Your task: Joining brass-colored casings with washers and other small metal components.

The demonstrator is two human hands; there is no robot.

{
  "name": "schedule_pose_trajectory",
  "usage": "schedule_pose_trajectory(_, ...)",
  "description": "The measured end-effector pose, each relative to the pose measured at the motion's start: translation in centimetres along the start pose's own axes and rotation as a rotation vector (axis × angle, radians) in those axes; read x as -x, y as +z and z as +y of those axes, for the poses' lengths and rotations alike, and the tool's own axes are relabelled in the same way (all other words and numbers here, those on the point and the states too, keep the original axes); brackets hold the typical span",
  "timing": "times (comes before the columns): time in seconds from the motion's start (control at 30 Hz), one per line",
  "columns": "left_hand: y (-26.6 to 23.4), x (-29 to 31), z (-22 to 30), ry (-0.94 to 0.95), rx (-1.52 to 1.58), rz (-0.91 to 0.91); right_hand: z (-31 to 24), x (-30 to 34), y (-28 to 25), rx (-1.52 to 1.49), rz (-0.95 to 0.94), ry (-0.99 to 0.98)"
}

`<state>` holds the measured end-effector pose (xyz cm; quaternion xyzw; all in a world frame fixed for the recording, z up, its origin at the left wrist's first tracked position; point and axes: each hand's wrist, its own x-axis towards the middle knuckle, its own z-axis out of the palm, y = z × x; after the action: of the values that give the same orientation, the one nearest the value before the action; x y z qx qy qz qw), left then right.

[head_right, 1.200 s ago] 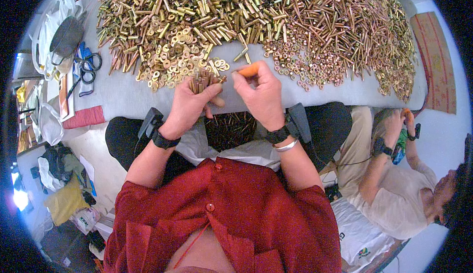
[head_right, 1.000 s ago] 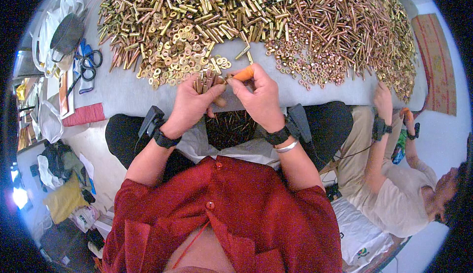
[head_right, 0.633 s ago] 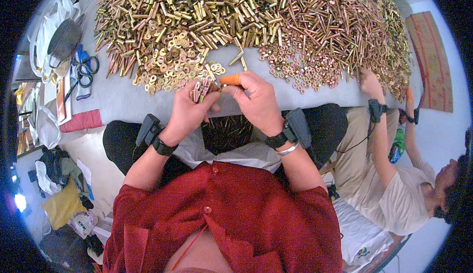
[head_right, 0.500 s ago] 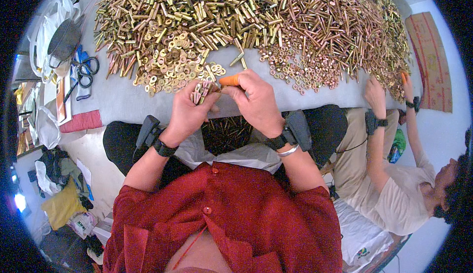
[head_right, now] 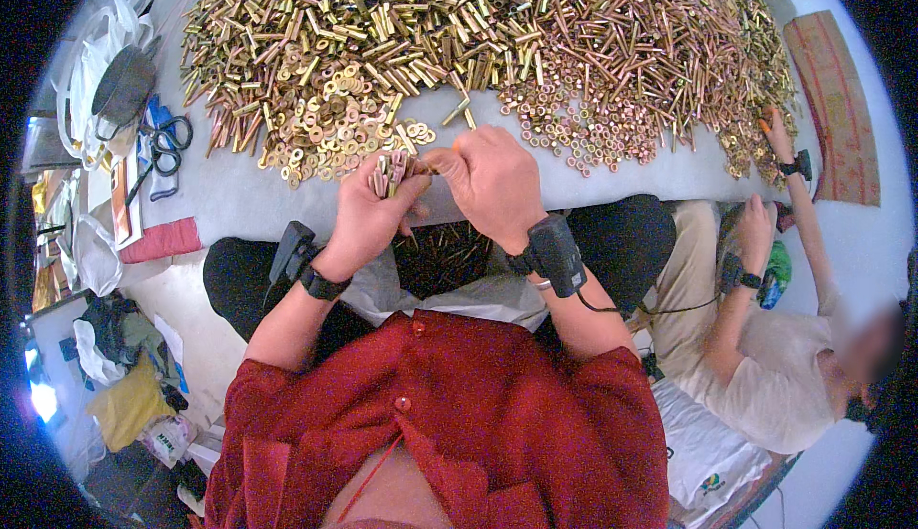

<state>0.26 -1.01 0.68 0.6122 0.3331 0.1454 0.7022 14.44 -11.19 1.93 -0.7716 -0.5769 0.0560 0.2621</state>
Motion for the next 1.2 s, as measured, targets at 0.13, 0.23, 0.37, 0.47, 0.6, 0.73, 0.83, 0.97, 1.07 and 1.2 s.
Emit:
schedule_pose_trajectory(0.13,-0.7,-0.7,-0.6,-0.046,0.196,-0.043,-0.7,-0.1,1.3,-0.627,0.192,0.198)
schedule_pose_trajectory(0.23,-0.9,-0.7,-0.5,-0.045,0.216,-0.077,-0.8,0.1,1.1,-0.725,0.051,0.326)
schedule_pose_trajectory(0.37,-1.2,-0.7,-0.9,-0.035,0.339,-0.124,-1.8,0.5,1.4,-1.209,0.054,0.341)
schedule_pose_trajectory(0.47,-1.5,-0.6,-0.2,-0.04,0.434,-0.109,1.4,1.9,2.5,-1.536,0.015,0.425)
schedule_pose_trajectory(0.6,-1.5,-0.7,-0.2,-0.026,0.388,-0.114,-2.2,0.5,2.8,-1.354,0.25,0.442)
schedule_pose_trajectory(0.73,-1.7,-0.7,-0.1,-0.047,0.419,-0.137,1.6,2.3,3.2,-1.37,0.072,0.394)
schedule_pose_trajectory(0.83,-1.5,-0.8,-0.2,-0.051,0.385,-0.125,1.4,2.1,2.4,-1.303,0.069,0.403)
schedule_pose_trajectory(0.97,-1.4,-0.4,0.0,-0.084,0.363,-0.098,0.0,2.1,1.7,-1.255,0.063,0.396)
schedule_pose_trajectory(1.07,-1.4,-0.3,0.4,-0.097,0.251,-0.136,1.4,1.4,0.7,-0.672,0.084,0.637)
schedule_pose_trajectory(1.2,-0.8,0.4,0.3,-0.156,0.063,-0.215,2.0,-0.3,2.9,-0.079,0.332,0.27)
